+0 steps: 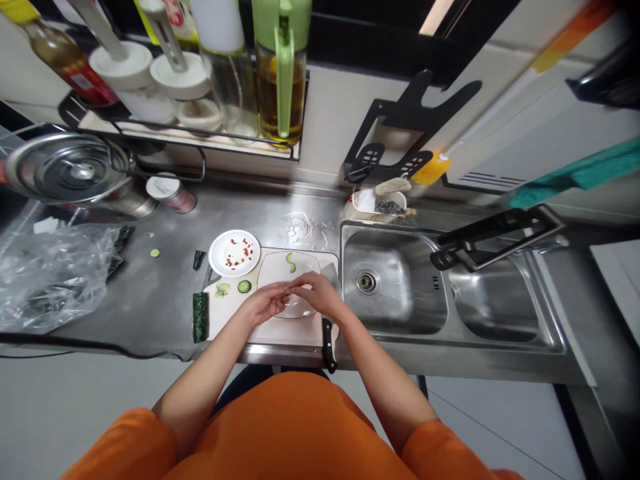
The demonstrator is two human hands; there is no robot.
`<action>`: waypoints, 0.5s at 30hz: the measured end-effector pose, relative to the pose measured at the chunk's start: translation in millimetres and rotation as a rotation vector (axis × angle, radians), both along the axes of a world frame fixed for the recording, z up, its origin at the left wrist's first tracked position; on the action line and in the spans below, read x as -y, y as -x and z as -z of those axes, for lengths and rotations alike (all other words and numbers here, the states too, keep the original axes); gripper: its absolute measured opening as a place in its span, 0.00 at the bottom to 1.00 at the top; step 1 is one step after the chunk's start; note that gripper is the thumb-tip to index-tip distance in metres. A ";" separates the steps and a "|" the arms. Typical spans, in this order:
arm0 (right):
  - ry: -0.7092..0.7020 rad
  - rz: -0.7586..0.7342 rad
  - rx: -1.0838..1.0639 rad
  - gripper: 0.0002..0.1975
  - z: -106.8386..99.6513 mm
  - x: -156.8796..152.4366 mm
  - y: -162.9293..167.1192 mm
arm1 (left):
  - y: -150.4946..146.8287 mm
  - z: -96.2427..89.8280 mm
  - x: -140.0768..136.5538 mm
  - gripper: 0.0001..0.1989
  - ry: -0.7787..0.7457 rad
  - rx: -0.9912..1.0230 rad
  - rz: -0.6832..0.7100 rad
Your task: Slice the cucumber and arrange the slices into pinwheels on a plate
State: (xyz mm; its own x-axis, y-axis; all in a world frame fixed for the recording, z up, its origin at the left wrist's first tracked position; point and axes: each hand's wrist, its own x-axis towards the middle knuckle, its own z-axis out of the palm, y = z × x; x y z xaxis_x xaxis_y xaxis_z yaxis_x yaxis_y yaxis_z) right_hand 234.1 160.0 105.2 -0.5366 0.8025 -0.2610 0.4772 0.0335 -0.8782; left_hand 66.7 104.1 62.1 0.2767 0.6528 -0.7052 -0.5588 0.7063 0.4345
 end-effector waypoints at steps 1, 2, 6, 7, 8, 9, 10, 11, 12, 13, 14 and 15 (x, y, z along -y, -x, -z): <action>-0.004 0.004 0.012 0.06 2.7 -3.0 -0.7 | 0.6 0.0 -1.7 0.14 -0.013 -0.030 -0.002; -0.007 0.012 0.021 0.06 5.6 -6.5 -1.0 | 1.1 0.0 -4.0 0.15 -0.022 -0.070 -0.011; -0.010 0.079 0.084 0.05 16.9 -24.9 1.0 | 1.3 0.7 -17.6 0.16 -0.054 -0.303 -0.105; -0.016 0.096 0.120 0.05 19.2 -30.3 2.3 | 0.9 0.8 -21.9 0.15 -0.074 -0.383 -0.111; -0.026 0.107 0.164 0.05 21.4 -35.9 4.0 | 0.4 1.0 -26.4 0.15 -0.100 -0.476 -0.099; -0.037 0.112 0.212 0.05 23.6 -41.4 5.9 | -0.2 1.2 -30.9 0.14 -0.130 -0.583 -0.076; -0.048 0.111 0.259 0.05 26.1 -46.6 8.0 | -0.9 1.6 -35.3 0.14 -0.160 -0.700 -0.049; -0.060 0.107 0.303 0.05 28.8 -51.5 10.2 | -1.7 2.4 -39.5 0.13 -0.187 -0.816 -0.025; -0.075 0.098 0.341 0.06 31.6 -55.8 12.4 | -2.8 3.4 -43.3 0.12 -0.210 -0.926 -0.007; -0.093 0.090 0.379 0.06 34.6 -59.5 14.4 | -4.0 4.8 -46.7 0.12 -0.231 -1.022 0.003; -0.112 0.083 0.418 0.07 37.4 -62.5 16.3 | -5.3 6.4 -49.6 0.11 -0.248 -1.101 0.011; -0.132 0.076 0.456 0.07 40.0 -64.7 17.9 | -6.7 8.2 -52.0 0.11 -0.265 -1.161 0.018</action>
